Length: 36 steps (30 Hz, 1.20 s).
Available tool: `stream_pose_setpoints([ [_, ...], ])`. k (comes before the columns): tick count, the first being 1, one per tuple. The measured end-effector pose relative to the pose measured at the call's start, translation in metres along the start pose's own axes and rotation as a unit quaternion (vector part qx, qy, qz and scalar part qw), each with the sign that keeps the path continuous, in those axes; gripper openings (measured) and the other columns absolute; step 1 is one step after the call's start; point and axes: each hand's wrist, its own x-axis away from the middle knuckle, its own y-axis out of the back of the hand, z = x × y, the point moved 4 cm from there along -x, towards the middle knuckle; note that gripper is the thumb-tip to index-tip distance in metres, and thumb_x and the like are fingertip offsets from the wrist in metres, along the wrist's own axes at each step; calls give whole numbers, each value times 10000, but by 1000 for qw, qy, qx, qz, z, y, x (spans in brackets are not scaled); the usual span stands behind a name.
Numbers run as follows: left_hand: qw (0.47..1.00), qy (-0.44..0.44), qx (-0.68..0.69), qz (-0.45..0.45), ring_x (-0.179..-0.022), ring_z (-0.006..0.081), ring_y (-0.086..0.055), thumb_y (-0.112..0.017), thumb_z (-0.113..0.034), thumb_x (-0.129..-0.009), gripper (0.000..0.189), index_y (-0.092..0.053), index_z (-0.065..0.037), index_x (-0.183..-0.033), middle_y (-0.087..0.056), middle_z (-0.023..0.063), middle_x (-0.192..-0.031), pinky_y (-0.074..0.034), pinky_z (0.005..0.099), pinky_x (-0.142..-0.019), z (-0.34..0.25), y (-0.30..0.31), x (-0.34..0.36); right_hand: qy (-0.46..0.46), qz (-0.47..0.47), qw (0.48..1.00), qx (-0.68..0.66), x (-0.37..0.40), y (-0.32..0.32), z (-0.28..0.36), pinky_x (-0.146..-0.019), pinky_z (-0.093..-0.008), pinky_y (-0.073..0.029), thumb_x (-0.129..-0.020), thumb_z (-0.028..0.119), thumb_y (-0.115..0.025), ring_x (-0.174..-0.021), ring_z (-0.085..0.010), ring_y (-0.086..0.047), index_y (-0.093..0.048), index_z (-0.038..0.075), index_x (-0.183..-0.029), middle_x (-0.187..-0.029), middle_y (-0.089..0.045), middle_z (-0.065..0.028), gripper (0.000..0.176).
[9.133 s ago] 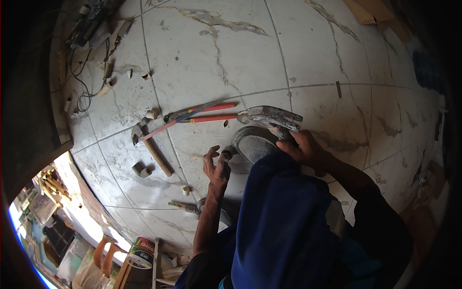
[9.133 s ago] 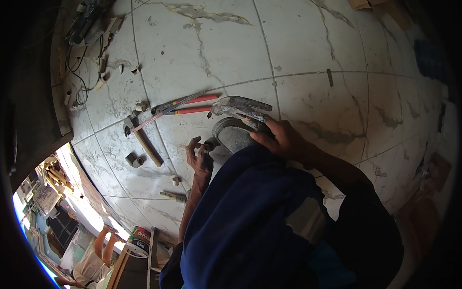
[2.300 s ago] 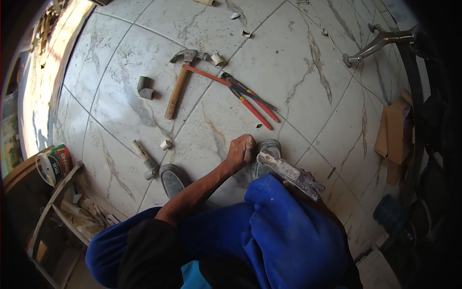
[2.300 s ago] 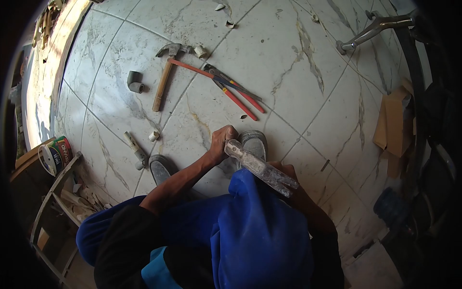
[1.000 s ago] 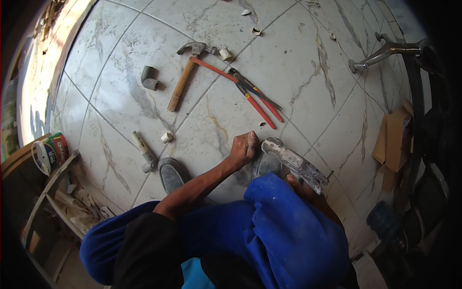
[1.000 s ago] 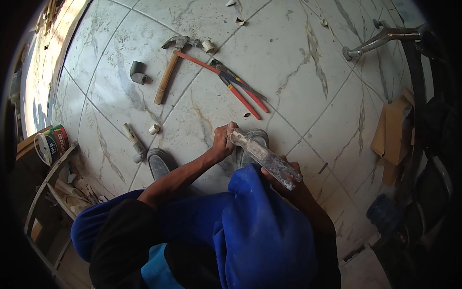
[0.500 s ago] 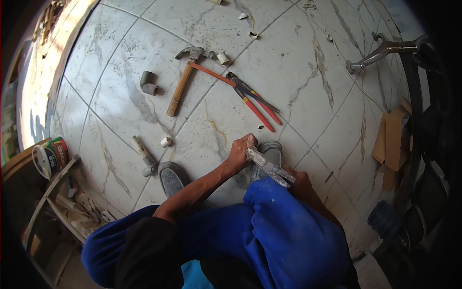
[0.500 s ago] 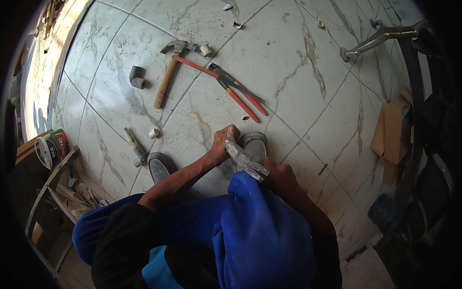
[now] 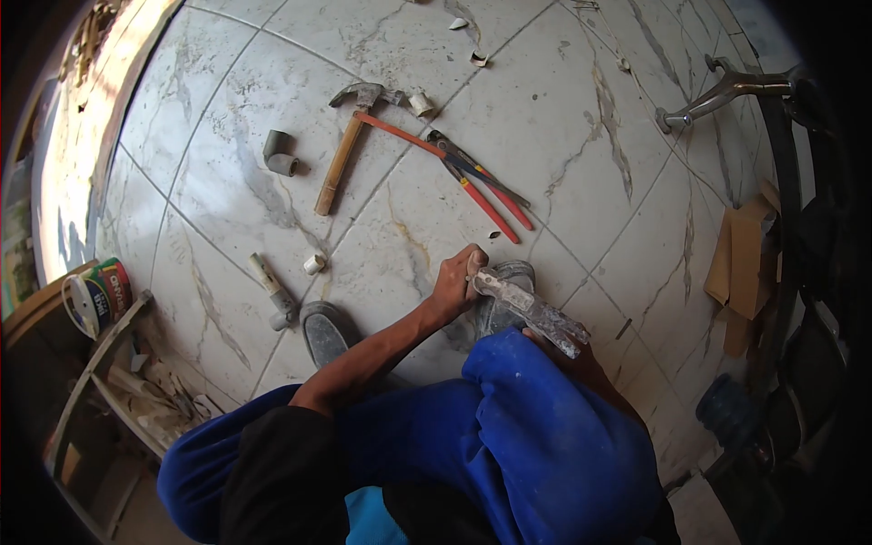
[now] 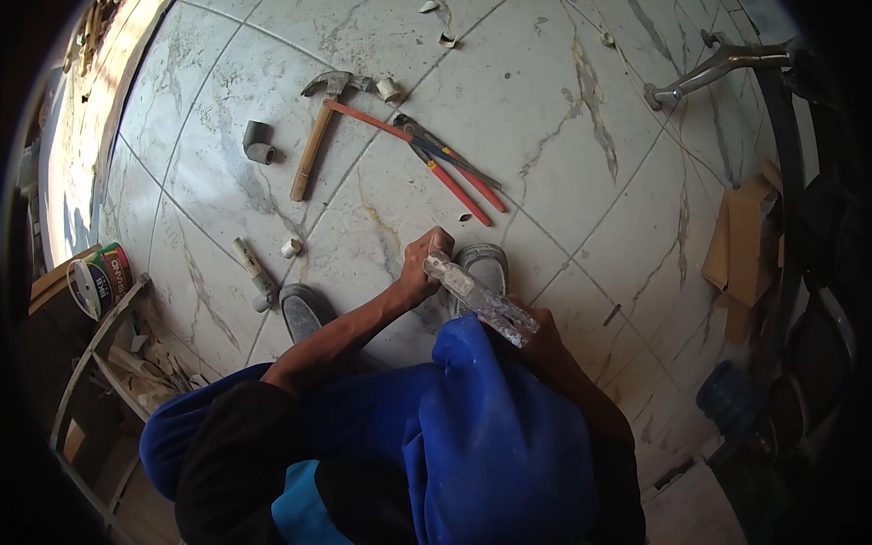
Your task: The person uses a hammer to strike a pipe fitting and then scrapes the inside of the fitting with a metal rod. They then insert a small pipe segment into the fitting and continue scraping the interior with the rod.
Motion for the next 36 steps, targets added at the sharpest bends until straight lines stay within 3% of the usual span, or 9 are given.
stream_pose_setpoints([
  [4,998,-37,-47,16,-667,279,-561,-431,-187,-981,279,-548,-20,-791,-517,114,-770,-449,392,-642,-12,0,-1,63,-83,994,17,4,13,18,-797,-339,-484,-864,178,-645,-891,-228,-635,-585,-6,-1106,-986,-635,-140,310],
  [6,909,-320,-259,66,-762,265,-560,-547,-165,-882,134,-567,-71,-790,-551,79,-864,-420,462,-755,-50,-5,12,78,-138,987,17,14,14,13,-840,-364,-471,-868,177,-639,-948,-269,-614,-577,-23,-1129,-1034,-628,-160,334],
  [8,907,-327,-240,118,-811,255,-554,-607,-159,-771,80,-572,-102,-815,-564,61,-928,-386,501,-825,-41,-9,40,28,-152,988,-25,20,14,-3,-904,-388,-431,-886,209,-616,-1007,-278,-573,-555,-30,-1159,-1085,-600,-180,368],
  [10,935,-268,-146,182,-778,246,-545,-609,-128,-732,180,-561,-76,-898,-559,88,-909,-412,446,-788,-28,-7,54,-17,-182,980,-83,23,11,-18,-929,-375,-413,-899,237,-595,-1042,-275,-554,-526,-48,-1181,-1123,-578,-185,406],
  [11,936,-236,-136,222,-755,249,-534,-672,-189,-757,268,-530,-49,-937,-545,100,-882,-423,398,-726,-15,-3,64,22,-231,970,-72,22,10,-22,-462,-240,-363,-882,276,-563,-472,-51,-424,-505,-13,-1085,-579,-474,27,358],
  [14,982,-94,-29,161,-734,230,-514,-733,-336,-774,414,-492,-31,-915,-526,112,-861,-414,341,-647,-31,7,52,-37,-222,969,-98,32,7,-34,-545,-256,-414,-882,274,-555,-575,-81,-490,-498,-25,-1140,-686,-525,-10,399],
  [18,998,-53,-17,23,-670,141,-407,-284,-450,-1003,430,-385,-38,-928,-408,105,-927,-379,277,-610,-31,28,14,9,-233,967,-100,35,9,-23,-946,-364,-390,-907,292,-548,-1089,-232,-508,-472,-38,-1253,-1156,-539,-163,485],
  [23,988,108,112,-13,-695,149,-437,-244,-430,-1023,479,-474,-14,-966,-442,67,-857,-388,291,-683,-43,35,-29,-20,-208,970,-122,36,6,-30,-887,-332,-444,-920,314,-568,-985,-237,-605,-516,-3,-1240,-1078,-629,-187,453],
  [36,950,152,-253,99,-536,148,-447,-367,-369,-1012,502,-557,25,-767,-514,69,-624,-365,288,-519,-32,54,-43,3,-249,960,-125,33,-2,-53,-751,-340,-488,-928,361,-554,-825,-275,-662,-546,-25,-1146,-907,-660,-200,443],
])
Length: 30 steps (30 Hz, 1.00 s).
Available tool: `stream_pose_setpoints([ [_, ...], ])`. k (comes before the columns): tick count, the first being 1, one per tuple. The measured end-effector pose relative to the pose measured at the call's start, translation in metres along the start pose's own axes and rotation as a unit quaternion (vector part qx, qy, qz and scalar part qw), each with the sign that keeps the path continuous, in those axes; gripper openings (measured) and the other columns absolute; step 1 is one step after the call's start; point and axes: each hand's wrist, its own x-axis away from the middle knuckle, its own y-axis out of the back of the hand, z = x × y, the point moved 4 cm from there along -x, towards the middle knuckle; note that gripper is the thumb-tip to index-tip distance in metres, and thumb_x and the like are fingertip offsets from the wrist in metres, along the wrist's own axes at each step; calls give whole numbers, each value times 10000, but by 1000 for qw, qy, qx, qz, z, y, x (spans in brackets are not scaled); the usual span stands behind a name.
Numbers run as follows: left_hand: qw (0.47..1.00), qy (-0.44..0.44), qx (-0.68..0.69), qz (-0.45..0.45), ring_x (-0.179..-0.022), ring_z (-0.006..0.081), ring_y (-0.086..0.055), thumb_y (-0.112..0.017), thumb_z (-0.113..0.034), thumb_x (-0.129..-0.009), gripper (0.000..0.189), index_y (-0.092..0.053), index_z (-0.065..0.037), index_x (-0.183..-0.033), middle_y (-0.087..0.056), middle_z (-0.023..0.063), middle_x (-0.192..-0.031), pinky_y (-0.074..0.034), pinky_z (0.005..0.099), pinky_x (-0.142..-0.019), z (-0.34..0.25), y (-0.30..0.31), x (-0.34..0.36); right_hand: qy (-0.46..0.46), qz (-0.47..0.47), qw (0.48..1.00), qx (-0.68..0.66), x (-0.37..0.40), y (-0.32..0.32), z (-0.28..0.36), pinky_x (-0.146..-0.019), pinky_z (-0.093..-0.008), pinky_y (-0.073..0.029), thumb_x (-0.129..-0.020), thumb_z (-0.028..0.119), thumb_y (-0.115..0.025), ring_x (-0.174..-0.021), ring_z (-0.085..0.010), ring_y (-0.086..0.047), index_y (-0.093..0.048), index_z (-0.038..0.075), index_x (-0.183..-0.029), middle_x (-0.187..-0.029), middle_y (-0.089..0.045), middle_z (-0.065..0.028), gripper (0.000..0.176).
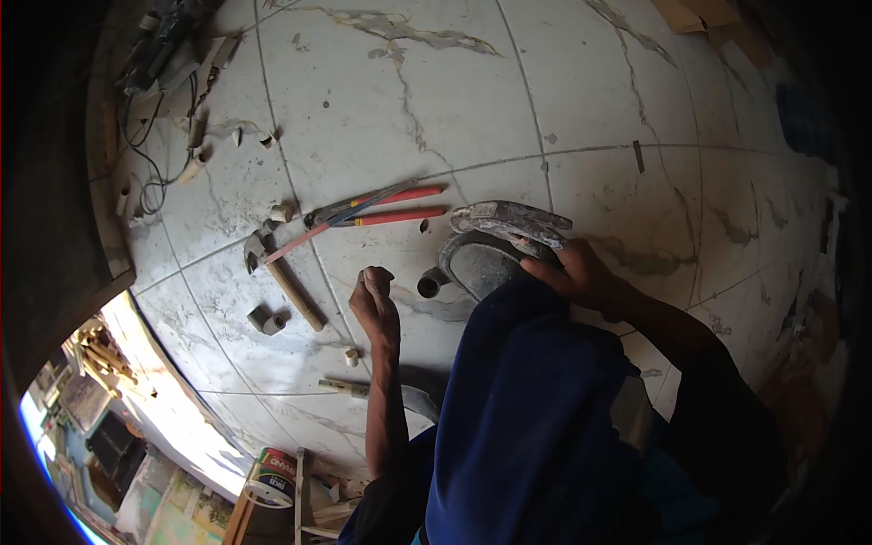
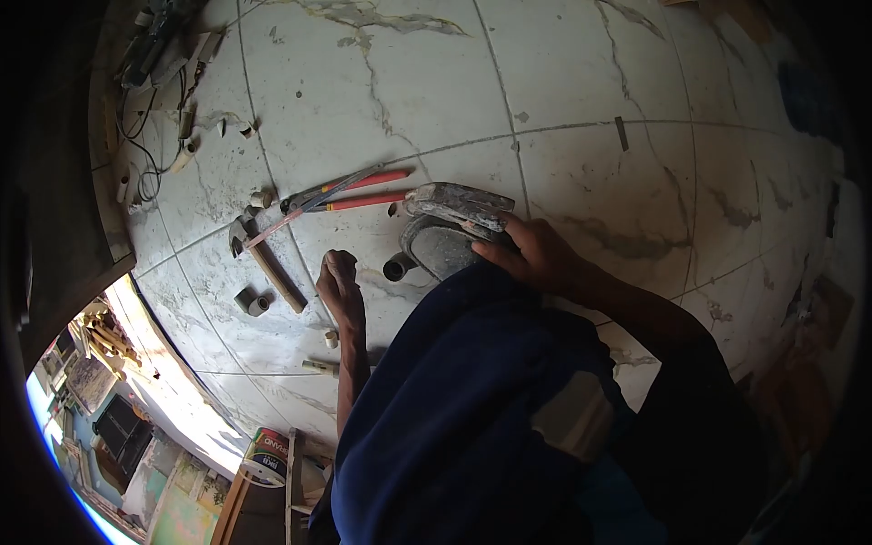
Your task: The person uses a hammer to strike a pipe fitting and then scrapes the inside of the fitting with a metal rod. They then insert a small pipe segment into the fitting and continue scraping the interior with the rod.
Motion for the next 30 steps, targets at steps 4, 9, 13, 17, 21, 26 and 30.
stream_pose_setpoints([
  [4,974,12,-217,68,-575,273,-581,-536,-255,-947,304,-632,0,-815,-587,142,-630,-435,365,-550,11,13,-19,-83,-12,995,61,-16,9,-28,-582,-363,-447,-939,368,-542,-611,-263,-600,-547,-28,-955,-685,-612,-174,396],
  [9,913,-95,-384,96,-1058,321,-536,-708,-125,-761,445,-544,-66,-1171,-558,162,-1128,-436,416,-842,-2,11,-6,-178,-8,982,57,-42,21,-64,-521,-351,-420,-901,456,-582,-529,-165,-536,-503,2,-837,-566,-491,-78,466],
  [13,922,-179,-229,255,-1218,332,-457,-779,-90,-663,728,-449,-76,-1312,-468,167,-1325,-382,431,-990,-14,-3,4,-173,-2,985,-10,-58,23,-76,-516,-369,-455,-911,470,-558,-513,-157,-525,-503,3,-832,-564,-481,-69,476],
  [17,940,-215,-136,225,-1006,297,-604,-749,-125,-706,460,-584,-68,-1131,-650,99,-1051,-456,390,-865,7,-29,12,-109,-33,986,118,-79,25,-99,-501,-406,-491,-917,476,-521,-470,-262,-566,-541,-16,-845,-602,-561,-157,498],
  [21,953,-198,-132,186,-967,297,-639,-739,-50,-725,397,-605,-64,-1099,-659,118,-1055,-509,366,-820,2,-10,10,-2,-73,898,433,-89,31,-78,-596,-441,-511,-917,456,-501,-606,-372,-624,-610,-3,-821,-628,-608,-217,481],
  [26,973,-157,-70,154,-991,262,-651,-711,-24,-751,345,-585,-24,-1073,-649,133,-1105,-515,346,-843,-27,73,-9,128,-69,823,550,-103,26,-58,-573,-414,-479,-920,469,-483,-601,-332,-634,-637,-1,-821,-583,-604,-175,505],
  [30,967,-125,-117,190,-952,266,-656,-723,-19,-726,378,-585,-17,-1078,-655,137,-1049,-521,346,-811,-62,139,17,121,-24,836,535,-135,-9,30,-546,-388,-484,-919,411,-525,-564,-288,-628,-589,63,-832,-622,-626,-125,365],
])
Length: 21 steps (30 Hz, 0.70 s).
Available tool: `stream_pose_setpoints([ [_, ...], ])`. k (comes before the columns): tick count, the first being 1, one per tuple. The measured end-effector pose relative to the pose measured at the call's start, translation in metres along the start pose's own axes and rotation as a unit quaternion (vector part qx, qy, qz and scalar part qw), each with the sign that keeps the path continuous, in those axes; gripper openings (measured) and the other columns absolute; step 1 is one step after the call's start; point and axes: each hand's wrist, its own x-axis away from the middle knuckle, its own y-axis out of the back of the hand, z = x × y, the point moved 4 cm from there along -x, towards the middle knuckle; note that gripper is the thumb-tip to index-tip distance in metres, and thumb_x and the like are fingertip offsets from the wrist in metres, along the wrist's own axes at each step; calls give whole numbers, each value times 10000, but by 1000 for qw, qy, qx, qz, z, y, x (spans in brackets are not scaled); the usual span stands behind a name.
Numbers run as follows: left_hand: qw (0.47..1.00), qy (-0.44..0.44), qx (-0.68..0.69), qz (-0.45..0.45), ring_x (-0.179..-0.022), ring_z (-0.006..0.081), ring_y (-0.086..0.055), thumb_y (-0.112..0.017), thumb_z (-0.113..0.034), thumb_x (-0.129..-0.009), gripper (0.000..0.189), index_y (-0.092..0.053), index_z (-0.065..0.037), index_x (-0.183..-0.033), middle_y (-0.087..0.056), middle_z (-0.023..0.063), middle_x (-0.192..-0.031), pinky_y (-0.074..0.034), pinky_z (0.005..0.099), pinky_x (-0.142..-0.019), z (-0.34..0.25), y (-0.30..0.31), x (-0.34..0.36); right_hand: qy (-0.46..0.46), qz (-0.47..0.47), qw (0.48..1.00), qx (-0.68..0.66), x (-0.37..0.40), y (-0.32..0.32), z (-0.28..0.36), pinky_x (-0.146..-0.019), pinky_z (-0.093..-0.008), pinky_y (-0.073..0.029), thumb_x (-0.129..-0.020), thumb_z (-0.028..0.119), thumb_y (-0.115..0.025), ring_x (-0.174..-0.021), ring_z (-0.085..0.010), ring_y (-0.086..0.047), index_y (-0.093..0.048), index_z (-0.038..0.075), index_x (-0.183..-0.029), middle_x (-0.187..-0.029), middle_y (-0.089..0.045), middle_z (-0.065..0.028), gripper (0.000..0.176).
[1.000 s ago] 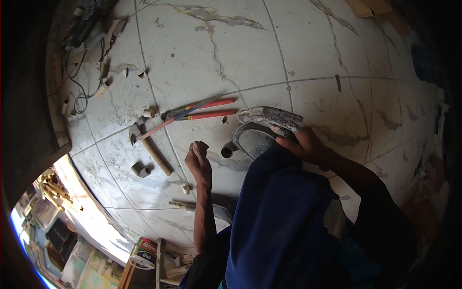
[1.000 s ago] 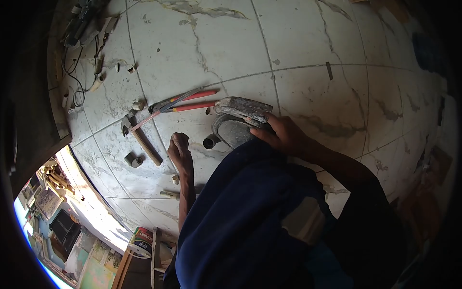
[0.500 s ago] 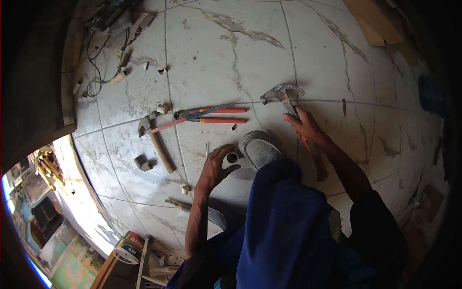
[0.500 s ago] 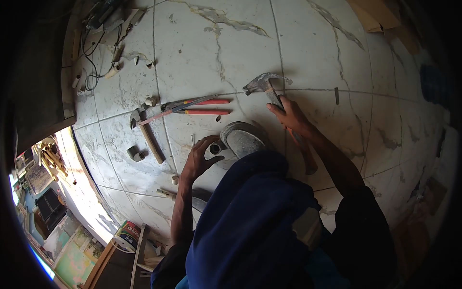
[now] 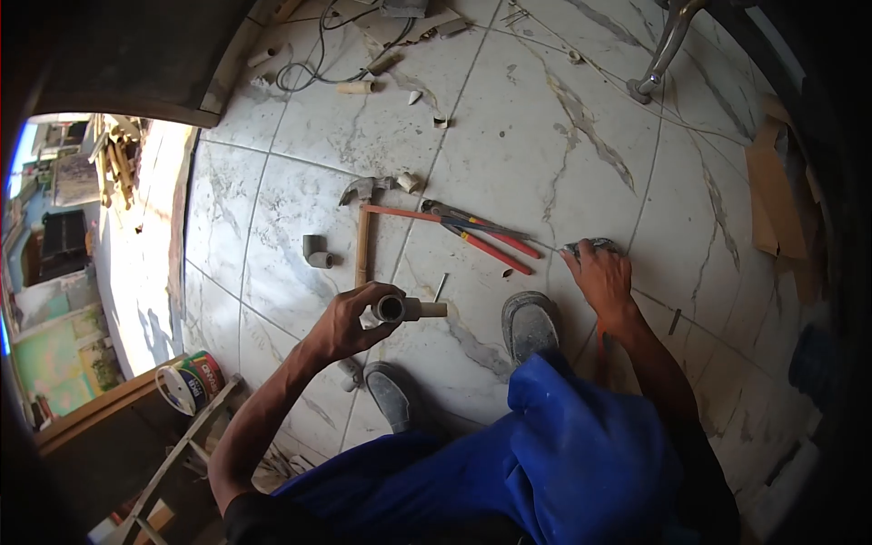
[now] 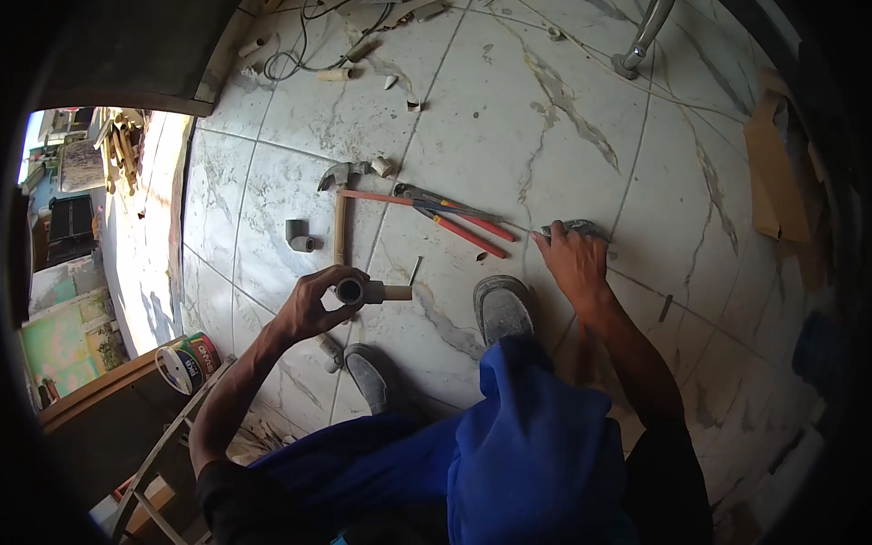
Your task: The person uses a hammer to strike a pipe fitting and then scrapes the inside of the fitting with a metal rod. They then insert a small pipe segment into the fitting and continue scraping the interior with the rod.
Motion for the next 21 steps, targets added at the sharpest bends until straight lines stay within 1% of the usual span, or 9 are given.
stream_pose_setpoints([
  [4,999,17,-32,25,-973,273,-641,-800,-110,-691,452,-581,-30,-1078,-637,125,-1075,-526,358,-803,-30,27,45,271,-156,922,-227,-64,6,118,-544,-374,-503,-853,198,-615,-666,-258,-614,-536,65,-841,-725,-579,-92,155],
  [7,998,22,-48,-28,-1042,302,-603,-832,-166,-670,490,-509,-51,-1019,-591,152,-1144,-513,378,-842,-37,23,71,345,-190,906,-153,-109,-28,193,-648,-379,-502,-820,157,-613,-837,-248,-582,-567,77,-903,-867,-555,-92,125],
  [10,993,32,-35,-104,-1093,330,-566,-845,-177,-649,529,-434,-75,-967,-544,161,-1193,-481,421,-890,-25,-1,95,347,-204,912,-77,-135,-72,222,-759,-381,-445,-832,144,-572,-944,-231,-534,-583,99,-923,-881,-547,-74,102],
  [12,982,29,-85,-168,-1085,330,-563,-855,-191,-632,547,-436,-75,-964,-532,157,-1177,-481,431,-882,-13,-22,99,351,-187,914,-77,-140,-69,224,-745,-381,-423,-806,182,-662,-915,-235,-528,-552,103,-904,-863,-537,-59,167],
  [14,972,47,-24,-227,-1091,338,-553,-861,-203,-625,556,-436,-75,-960,-520,156,-1168,-474,442,-893,12,-53,99,342,-157,925,-59,-140,-62,224,-743,-389,-407,-835,160,-631,-892,-244,-539,-535,100,-866,-889,-553,-67,118],
  [16,959,52,42,-277,-1097,345,-543,-867,-216,-618,565,-437,-75,-956,-509,154,-1159,-467,452,-904,29,-79,92,343,-151,917,-138,-133,-42,223,-754,-400,-404,-859,134,-601,-866,-267,-548,-534,85,-879,-903,-568,-88,86],
  [18,939,67,-7,-337,-1118,369,-515,-882,-242,-597,589,-437,-74,-944,-486,158,-1151,-456,460,-926,39,-99,88,359,-132,907,-175,-114,-5,215,-752,-417,-427,-901,133,-556,-852,-319,-565,-528,44,-932,-883,-578,-124,98],
  [20,933,79,23,-350,-1128,389,-480,-890,-281,-578,621,-440,-72,-951,-469,167,-1156,-425,496,-959,49,-123,82,333,-61,889,-308,-82,37,204,-691,-436,-471,-925,156,-526,-856,-342,-587,-500,20,-984,-884,-583,-157,150],
  [21,926,87,2,-368,-1082,410,-497,-880,-285,-585,596,-464,-65,-951,-473,176,-1134,-414,525,-961,50,-127,78,333,-29,899,-284,-64,48,196,-657,-434,-480,-936,162,-516,-817,-354,-598,-490,14,-1010,-859,-585,-169,167],
])
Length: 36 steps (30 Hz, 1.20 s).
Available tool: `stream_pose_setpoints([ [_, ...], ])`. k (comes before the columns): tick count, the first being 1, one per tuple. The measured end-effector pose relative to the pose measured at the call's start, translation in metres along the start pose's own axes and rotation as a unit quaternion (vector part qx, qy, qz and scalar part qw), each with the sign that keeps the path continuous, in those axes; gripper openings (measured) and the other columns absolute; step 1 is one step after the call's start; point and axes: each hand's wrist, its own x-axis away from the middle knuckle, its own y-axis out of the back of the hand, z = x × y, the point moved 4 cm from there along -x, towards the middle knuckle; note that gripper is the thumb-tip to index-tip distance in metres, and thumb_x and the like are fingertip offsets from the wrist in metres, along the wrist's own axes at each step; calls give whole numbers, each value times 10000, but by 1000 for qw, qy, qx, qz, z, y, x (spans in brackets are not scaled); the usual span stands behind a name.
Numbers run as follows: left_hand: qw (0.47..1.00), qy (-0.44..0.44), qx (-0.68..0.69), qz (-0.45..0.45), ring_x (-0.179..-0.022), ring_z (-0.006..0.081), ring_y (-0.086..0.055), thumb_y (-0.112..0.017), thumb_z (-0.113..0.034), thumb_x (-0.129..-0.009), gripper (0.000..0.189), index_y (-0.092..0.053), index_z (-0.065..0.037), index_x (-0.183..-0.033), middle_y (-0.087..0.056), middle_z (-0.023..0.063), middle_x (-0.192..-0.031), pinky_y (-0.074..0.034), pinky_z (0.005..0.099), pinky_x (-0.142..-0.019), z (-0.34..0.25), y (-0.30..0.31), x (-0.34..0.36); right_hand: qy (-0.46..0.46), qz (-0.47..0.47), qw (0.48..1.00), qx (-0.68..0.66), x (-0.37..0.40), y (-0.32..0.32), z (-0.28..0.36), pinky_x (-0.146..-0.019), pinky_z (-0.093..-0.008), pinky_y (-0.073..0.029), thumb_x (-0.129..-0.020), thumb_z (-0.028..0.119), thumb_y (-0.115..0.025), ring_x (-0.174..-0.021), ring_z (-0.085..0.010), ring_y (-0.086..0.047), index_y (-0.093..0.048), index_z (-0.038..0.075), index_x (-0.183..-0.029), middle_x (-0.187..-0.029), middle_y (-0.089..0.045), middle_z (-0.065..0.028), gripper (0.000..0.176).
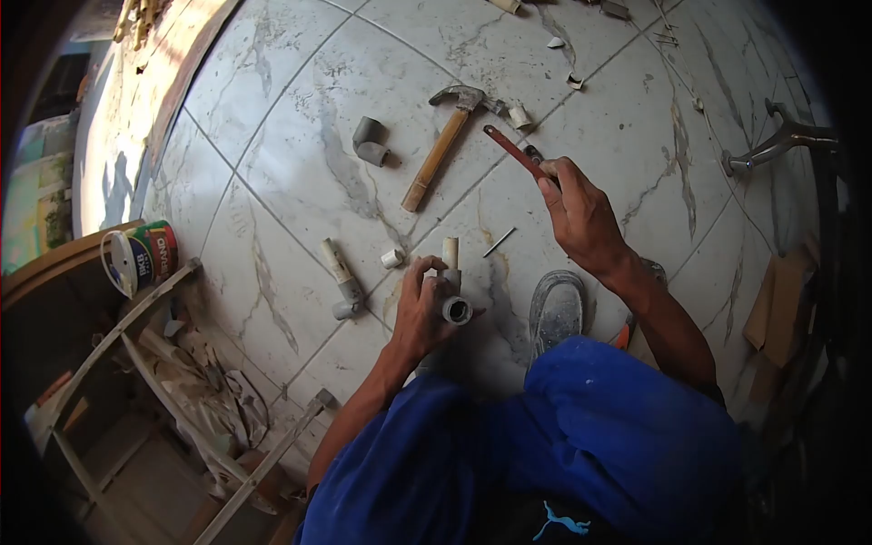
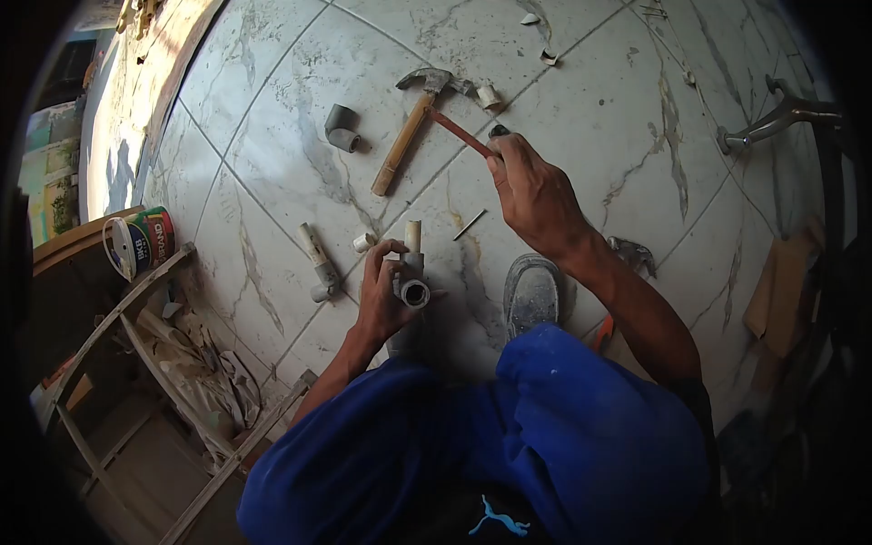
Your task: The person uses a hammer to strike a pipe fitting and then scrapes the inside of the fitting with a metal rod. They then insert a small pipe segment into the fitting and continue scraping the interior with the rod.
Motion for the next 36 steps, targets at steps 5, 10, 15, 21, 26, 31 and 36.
stream_pose_setpoints([
  [5,996,12,-44,73,-1145,455,-414,-844,-160,-537,595,-489,-52,-1003,-421,163,-1198,-338,570,-1012,28,-31,0,-133,215,966,49,90,10,4,-557,-444,-479,-958,207,-504,-618,-359,-600,-475,6,-986,-717,-585,-178,205],
  [10,984,56,-97,136,-1097,390,-438,-818,-136,-537,576,-515,-48,-1019,-418,165,-1241,-396,476,-901,31,-43,-1,-166,276,947,2,131,-7,12,-530,-459,-468,-952,226,-508,-551,-348,-604,-486,21,-880,-578,-556,-159,218],
  [15,982,56,-126,126,-1073,372,-457,-812,-144,-563,541,-536,-75,-1023,-439,152,-1213,-416,461,-864,30,-48,0,-135,365,921,15,133,-34,14,-498,-462,-453,-924,142,-488,-536,-326,-610,-500,33,-928,-574,-564,-127,109],
  [21,983,54,-139,103,-1041,364,-478,-797,-146,-583,514,-546,-94,-1028,-455,142,-1183,-426,460,-841,27,-46,1,-76,337,935,76,121,-40,21,-471,-419,-459,-888,128,-509,-518,-270,-610,-519,53,-1040,-607,-578,-98,170],
  [26,983,37,-151,98,-1022,365,-475,-808,-140,-551,529,-544,-82,-1006,-460,137,-1163,-420,460,-816,28,-49,1,-83,325,938,90,125,-40,23,-461,-394,-464,-883,131,-515,-545,-254,-621,-525,56,-1064,-666,-579,-96,197],
  [31,981,23,-168,97,-1061,370,-470,-793,-160,-579,506,-549,-85,-1016,-456,146,-1203,-410,474,-845,30,-52,2,-105,311,941,78,124,-42,26,-465,-425,-455,-914,166,-510,-545,-276,-608,-520,53,-960,-642,-565,-101,122],
  [36,973,41,-198,110,-1132,361,-437,-784,-225,-610,482,-584,-110,-1033,-457,133,-1256,-384,489,-894,23,-49,4,-46,267,957,102,124,-50,28,-466,-392,-469,-862,105,-528,-559,-241,-620,-533,45,-1010,-677,-568,-87,160],
])
